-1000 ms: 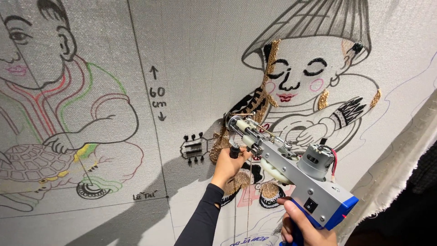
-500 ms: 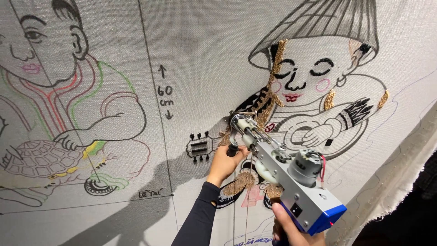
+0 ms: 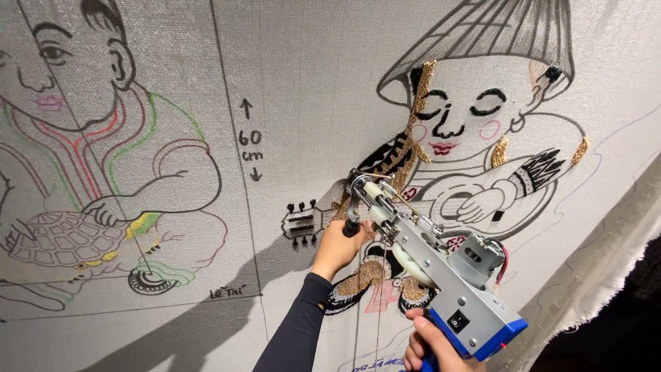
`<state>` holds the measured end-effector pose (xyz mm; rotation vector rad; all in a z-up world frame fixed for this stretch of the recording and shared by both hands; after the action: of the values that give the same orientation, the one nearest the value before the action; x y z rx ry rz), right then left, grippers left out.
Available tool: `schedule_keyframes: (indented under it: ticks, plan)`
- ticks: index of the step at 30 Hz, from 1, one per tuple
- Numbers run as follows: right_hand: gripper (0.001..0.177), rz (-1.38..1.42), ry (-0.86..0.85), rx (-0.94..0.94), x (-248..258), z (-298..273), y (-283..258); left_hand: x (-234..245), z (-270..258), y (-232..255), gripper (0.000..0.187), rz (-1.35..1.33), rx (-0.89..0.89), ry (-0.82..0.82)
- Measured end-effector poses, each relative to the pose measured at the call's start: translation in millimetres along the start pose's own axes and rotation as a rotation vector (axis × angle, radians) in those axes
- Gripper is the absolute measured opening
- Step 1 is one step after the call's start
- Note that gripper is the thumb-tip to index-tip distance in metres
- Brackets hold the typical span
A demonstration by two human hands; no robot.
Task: The person uses a tufting gun and scissors to create a decorative rug with an illustrated design.
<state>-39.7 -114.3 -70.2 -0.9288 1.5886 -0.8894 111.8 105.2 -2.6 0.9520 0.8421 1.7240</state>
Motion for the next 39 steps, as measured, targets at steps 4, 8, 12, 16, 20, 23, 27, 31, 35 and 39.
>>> schedule_keyframes:
  ticks: [4, 8, 12, 16, 20, 23, 27, 31, 35, 39]
  plan:
    - [0.028, 0.034, 0.013, -0.018, -5, -7, -6, 3, -2, 9, 0.027, -0.006, -0.011, -0.011]
    - [0.027, 0.038, 0.019, -0.010, -8, -10, -10, 1, 0, 6, 0.027, 0.022, 0.010, -0.013]
    - [0.028, 0.037, 0.014, 0.023, -12, -15, -14, 3, -1, 7, 0.028, 0.040, 0.011, 0.012]
    - [0.028, 0.053, 0.005, 0.067, -13, -15, -15, 1, 1, 1, 0.030, 0.020, -0.006, 0.050]
    - [0.027, 0.047, -0.002, 0.067, -13, -12, -14, 5, -1, 12, 0.029, 0.021, -0.013, 0.085]
    - [0.026, 0.039, 0.003, 0.065, -15, -14, -16, 5, -3, 3, 0.039, 0.163, 0.140, 0.074]
    - [0.025, 0.046, 0.011, 0.073, -15, -13, -16, 5, 1, 4, 0.037, 0.068, -0.035, 0.117]
    - [0.025, 0.057, 0.014, 0.056, -16, -12, -18, 8, -1, 14, 0.041, 0.095, 0.043, 0.098]
    - [0.024, 0.059, 0.024, 0.058, -17, -13, -19, 4, 2, 5, 0.043, 0.107, 0.049, 0.094]
    - [0.025, 0.048, 0.042, 0.047, -17, -16, -21, 5, 2, 14, 0.038, 0.071, -0.033, 0.099]
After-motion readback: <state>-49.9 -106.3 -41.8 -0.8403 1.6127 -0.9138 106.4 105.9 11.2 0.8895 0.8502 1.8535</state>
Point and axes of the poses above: each hand's wrist, its own z-axis towards the middle knuckle, its own x-axis out of the back of the hand, y = z × x, the point moved 8 cm from there along z, towards the middle knuckle, and after that the axes turned 2 degrees about y, right-handed, at the moved point
